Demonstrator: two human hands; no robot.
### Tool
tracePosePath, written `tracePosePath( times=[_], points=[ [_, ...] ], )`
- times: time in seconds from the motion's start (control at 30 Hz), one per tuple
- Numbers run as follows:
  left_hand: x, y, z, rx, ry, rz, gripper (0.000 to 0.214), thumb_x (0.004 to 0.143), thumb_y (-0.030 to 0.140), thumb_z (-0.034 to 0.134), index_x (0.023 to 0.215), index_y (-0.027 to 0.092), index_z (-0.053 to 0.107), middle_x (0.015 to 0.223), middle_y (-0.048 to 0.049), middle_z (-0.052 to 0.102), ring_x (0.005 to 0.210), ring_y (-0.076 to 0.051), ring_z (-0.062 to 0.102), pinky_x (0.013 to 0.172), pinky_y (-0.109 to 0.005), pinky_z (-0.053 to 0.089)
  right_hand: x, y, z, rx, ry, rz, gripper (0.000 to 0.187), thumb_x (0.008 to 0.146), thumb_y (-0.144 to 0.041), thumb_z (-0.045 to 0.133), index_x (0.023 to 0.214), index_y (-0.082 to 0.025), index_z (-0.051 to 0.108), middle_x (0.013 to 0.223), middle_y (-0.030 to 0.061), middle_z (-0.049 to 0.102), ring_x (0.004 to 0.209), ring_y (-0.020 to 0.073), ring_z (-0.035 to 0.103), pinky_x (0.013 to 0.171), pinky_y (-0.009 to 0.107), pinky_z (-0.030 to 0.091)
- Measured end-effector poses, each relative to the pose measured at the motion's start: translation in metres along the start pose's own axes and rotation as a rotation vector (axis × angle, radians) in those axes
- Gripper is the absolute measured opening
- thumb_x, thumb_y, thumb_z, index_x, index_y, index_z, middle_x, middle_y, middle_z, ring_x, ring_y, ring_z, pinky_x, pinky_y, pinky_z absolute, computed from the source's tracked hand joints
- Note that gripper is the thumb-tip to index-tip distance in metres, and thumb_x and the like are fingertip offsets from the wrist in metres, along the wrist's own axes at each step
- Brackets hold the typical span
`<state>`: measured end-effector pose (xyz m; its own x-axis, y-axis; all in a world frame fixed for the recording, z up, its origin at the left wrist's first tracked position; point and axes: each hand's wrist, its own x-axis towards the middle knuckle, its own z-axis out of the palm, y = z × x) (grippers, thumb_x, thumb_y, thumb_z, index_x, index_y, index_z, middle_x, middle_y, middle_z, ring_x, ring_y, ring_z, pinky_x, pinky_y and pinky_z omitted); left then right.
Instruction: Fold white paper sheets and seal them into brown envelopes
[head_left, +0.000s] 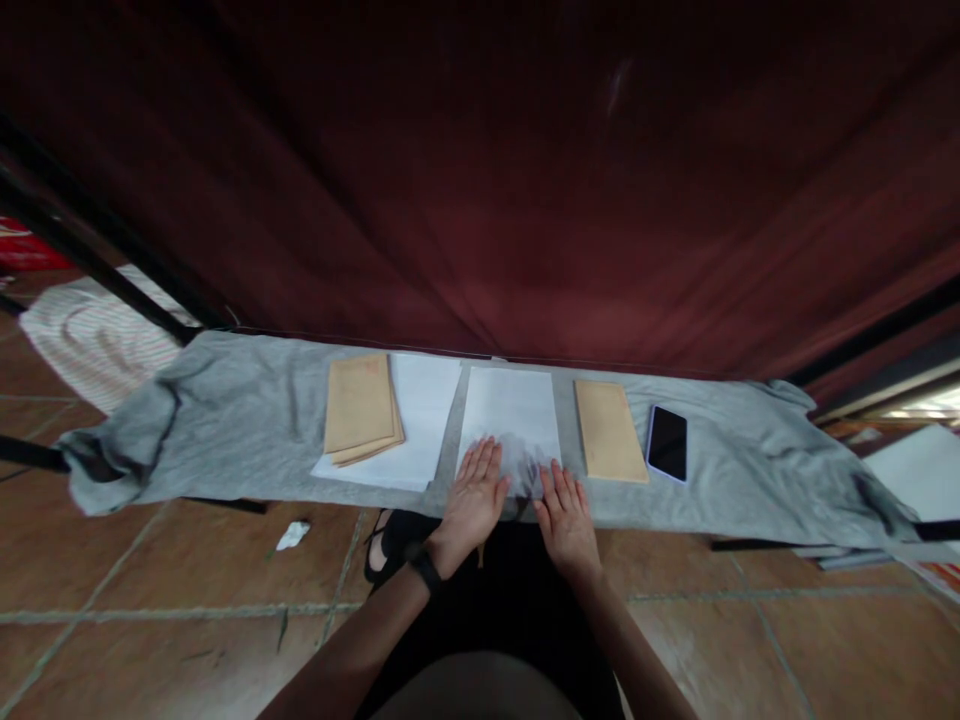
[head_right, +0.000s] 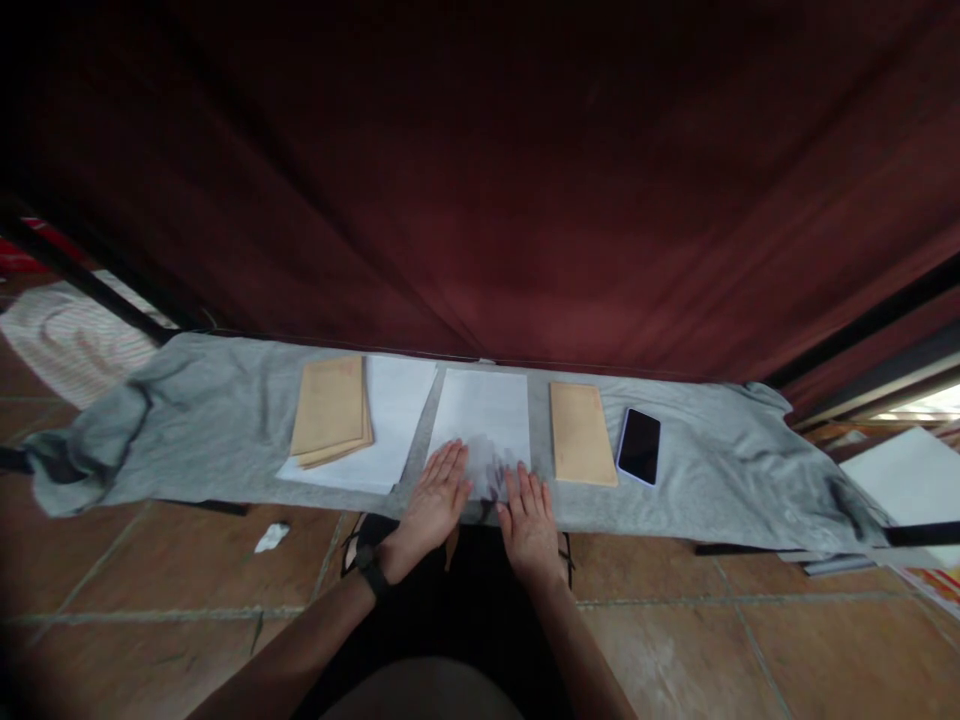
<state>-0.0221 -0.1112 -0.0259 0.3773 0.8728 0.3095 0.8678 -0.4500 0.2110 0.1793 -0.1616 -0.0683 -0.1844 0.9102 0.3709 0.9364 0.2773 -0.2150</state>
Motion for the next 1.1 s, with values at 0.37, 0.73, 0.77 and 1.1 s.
tracePosePath(
  times=[0.37,0.73,0.77,1.1],
  points=[
    [0.074,0.005,0.054,0.005,-0.148,0.01,0.062,0.102,0.047,0.03,0.151,0.009,0.037,0.159,-0.0155,0.035,0.151,-0.027,0.024,0.124,-0.051,0.02,0.008,-0.009,0.005,-0.053,-0.035,-0.076,0.049,0.103,-0.029,0.041,0.151,-0.018,0.041,0.155,0.0116,0.044,0.142,0.027,0.041,0.117,0.05,0.029],
    [0.069,-0.03,0.048,0.075,-0.148,-0.13,0.07,0.102,0.051,0.028,0.153,0.004,0.031,0.161,-0.0175,0.029,0.152,-0.025,0.021,0.124,-0.042,0.02,0.009,-0.01,0.003,-0.041,-0.07,-0.043,0.052,0.103,-0.032,0.042,0.153,-0.021,0.037,0.157,0.0095,0.04,0.143,0.0269,0.039,0.119,0.049,0.027],
    [0.067,-0.031,0.047,0.077,-0.14,-0.14,0.07,0.102,0.051,0.028,0.153,0.004,0.031,0.161,-0.0178,0.029,0.152,-0.026,0.021,0.124,-0.043,0.02,0.009,-0.009,0.003,-0.039,-0.073,-0.043,0.052,0.103,-0.033,0.042,0.154,-0.021,0.037,0.158,0.0095,0.04,0.143,0.0269,0.039,0.119,0.049,0.026],
    [0.02,-0.033,0.025,0.006,-0.062,-0.086,0.059,0.102,0.04,0.035,0.15,0.006,0.038,0.157,-0.0193,0.036,0.15,-0.028,0.028,0.122,-0.049,0.027,0.008,-0.008,0.005,-0.024,-0.116,-0.026,0.055,0.102,-0.032,0.041,0.156,-0.023,0.031,0.16,0.0086,0.035,0.144,0.0274,0.037,0.12,0.051,0.024]
  ],
)
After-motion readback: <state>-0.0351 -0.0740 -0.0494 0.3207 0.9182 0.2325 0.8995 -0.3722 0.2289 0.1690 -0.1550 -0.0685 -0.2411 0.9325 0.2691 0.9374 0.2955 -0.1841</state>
